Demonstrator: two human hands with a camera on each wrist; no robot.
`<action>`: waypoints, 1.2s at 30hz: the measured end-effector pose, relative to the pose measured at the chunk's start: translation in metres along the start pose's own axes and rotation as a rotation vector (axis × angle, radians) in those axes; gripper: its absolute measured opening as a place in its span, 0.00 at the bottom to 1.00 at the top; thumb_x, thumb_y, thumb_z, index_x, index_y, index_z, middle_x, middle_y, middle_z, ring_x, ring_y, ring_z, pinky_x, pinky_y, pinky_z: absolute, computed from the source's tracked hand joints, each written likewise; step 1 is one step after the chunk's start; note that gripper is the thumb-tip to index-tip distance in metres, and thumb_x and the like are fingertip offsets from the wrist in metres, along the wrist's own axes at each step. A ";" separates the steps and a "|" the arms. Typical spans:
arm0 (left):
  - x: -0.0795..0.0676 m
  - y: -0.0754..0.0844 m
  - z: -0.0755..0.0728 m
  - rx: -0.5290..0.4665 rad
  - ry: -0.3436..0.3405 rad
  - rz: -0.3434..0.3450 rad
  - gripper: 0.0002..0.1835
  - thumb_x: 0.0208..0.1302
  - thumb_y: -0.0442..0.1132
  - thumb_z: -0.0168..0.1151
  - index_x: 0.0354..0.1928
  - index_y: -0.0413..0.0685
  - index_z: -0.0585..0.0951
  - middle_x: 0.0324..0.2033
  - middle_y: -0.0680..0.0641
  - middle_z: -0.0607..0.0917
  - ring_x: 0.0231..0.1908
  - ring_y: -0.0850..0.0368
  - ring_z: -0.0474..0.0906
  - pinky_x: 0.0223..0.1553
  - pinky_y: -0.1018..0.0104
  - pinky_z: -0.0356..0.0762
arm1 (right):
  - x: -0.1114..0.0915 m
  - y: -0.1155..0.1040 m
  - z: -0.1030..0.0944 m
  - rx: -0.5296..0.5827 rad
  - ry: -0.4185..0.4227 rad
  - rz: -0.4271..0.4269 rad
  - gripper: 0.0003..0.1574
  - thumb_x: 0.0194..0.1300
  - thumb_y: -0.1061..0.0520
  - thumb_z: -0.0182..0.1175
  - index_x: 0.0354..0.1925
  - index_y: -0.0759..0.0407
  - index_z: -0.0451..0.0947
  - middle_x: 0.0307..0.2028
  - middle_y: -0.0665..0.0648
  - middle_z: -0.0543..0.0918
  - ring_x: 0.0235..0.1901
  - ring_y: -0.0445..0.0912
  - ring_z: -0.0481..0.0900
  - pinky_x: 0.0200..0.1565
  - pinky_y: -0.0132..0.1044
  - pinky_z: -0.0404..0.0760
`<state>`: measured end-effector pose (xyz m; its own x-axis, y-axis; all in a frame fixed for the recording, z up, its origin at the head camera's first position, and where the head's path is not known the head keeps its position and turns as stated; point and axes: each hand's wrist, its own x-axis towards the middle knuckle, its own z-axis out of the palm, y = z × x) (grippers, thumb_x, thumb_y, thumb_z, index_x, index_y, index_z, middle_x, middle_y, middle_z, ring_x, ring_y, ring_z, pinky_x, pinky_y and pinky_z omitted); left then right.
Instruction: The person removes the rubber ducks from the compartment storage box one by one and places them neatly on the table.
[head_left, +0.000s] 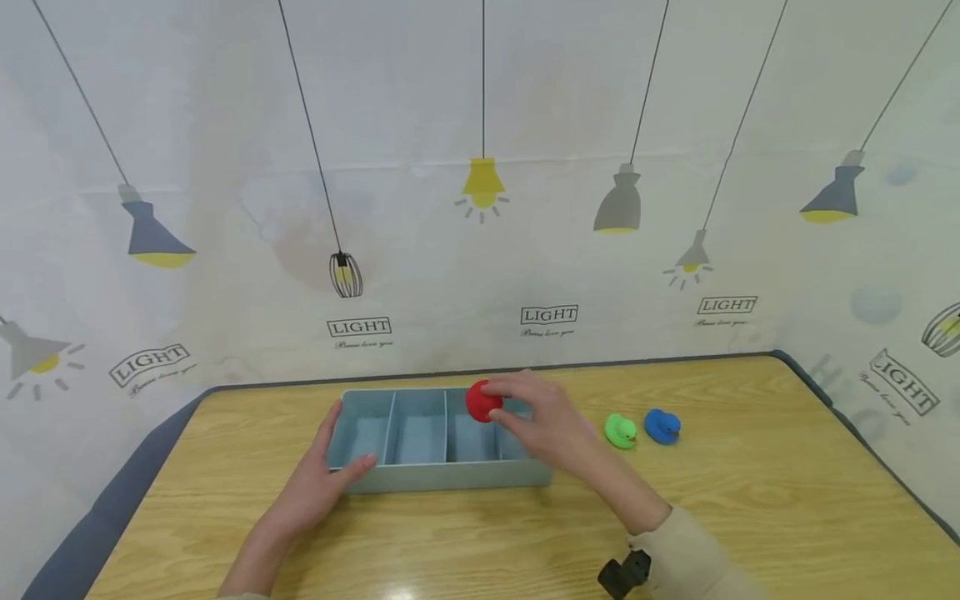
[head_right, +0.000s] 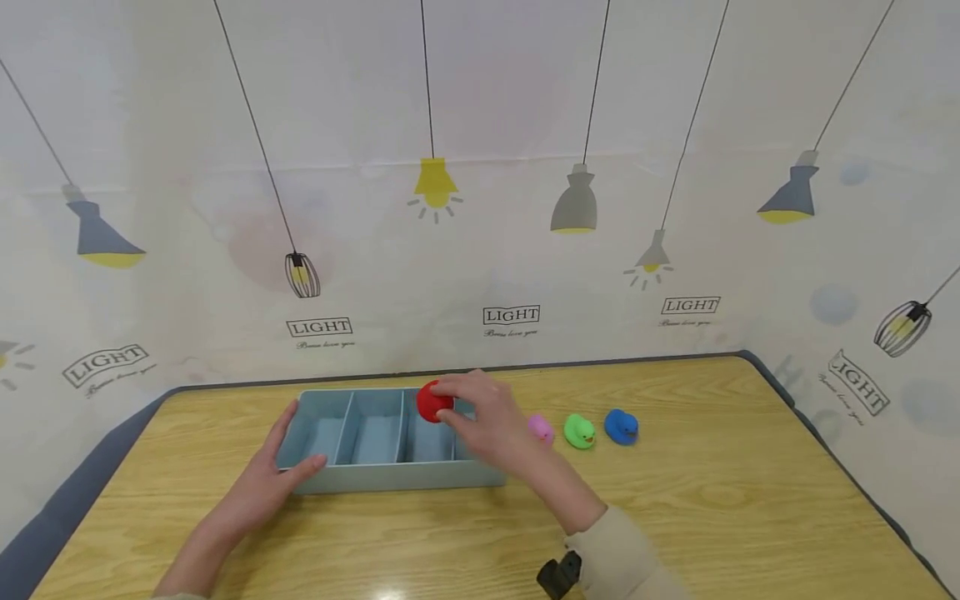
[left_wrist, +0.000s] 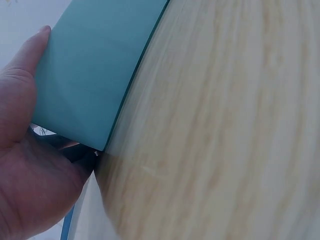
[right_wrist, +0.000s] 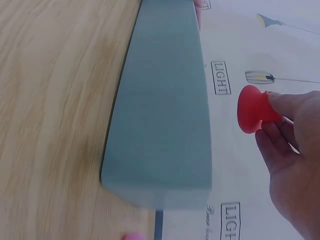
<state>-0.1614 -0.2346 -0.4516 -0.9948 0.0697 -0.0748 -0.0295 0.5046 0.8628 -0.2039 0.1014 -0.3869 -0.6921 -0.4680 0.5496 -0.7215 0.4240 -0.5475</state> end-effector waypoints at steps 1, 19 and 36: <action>0.000 0.000 0.000 -0.002 -0.003 0.000 0.56 0.70 0.55 0.67 0.83 0.55 0.38 0.81 0.38 0.43 0.77 0.31 0.39 0.73 0.33 0.43 | -0.004 0.002 -0.004 -0.015 -0.003 0.003 0.23 0.58 0.69 0.73 0.53 0.63 0.86 0.52 0.59 0.87 0.51 0.54 0.83 0.48 0.44 0.86; 0.002 -0.001 0.001 0.005 -0.014 -0.011 0.56 0.70 0.56 0.66 0.83 0.59 0.36 0.81 0.39 0.42 0.77 0.31 0.39 0.73 0.33 0.42 | -0.061 0.051 -0.098 -0.256 0.113 0.068 0.26 0.48 0.75 0.76 0.48 0.64 0.88 0.47 0.60 0.89 0.46 0.57 0.87 0.45 0.32 0.85; 0.000 0.002 0.001 0.018 -0.012 -0.003 0.55 0.71 0.53 0.65 0.83 0.56 0.36 0.81 0.36 0.42 0.77 0.28 0.40 0.72 0.31 0.43 | -0.104 0.084 -0.142 -0.250 0.196 0.222 0.23 0.54 0.75 0.73 0.50 0.70 0.85 0.47 0.67 0.87 0.46 0.20 0.75 0.46 0.14 0.74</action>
<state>-0.1612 -0.2329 -0.4499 -0.9934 0.0782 -0.0837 -0.0309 0.5203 0.8534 -0.1957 0.2963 -0.4004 -0.8057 -0.1970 0.5586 -0.5206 0.6852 -0.5093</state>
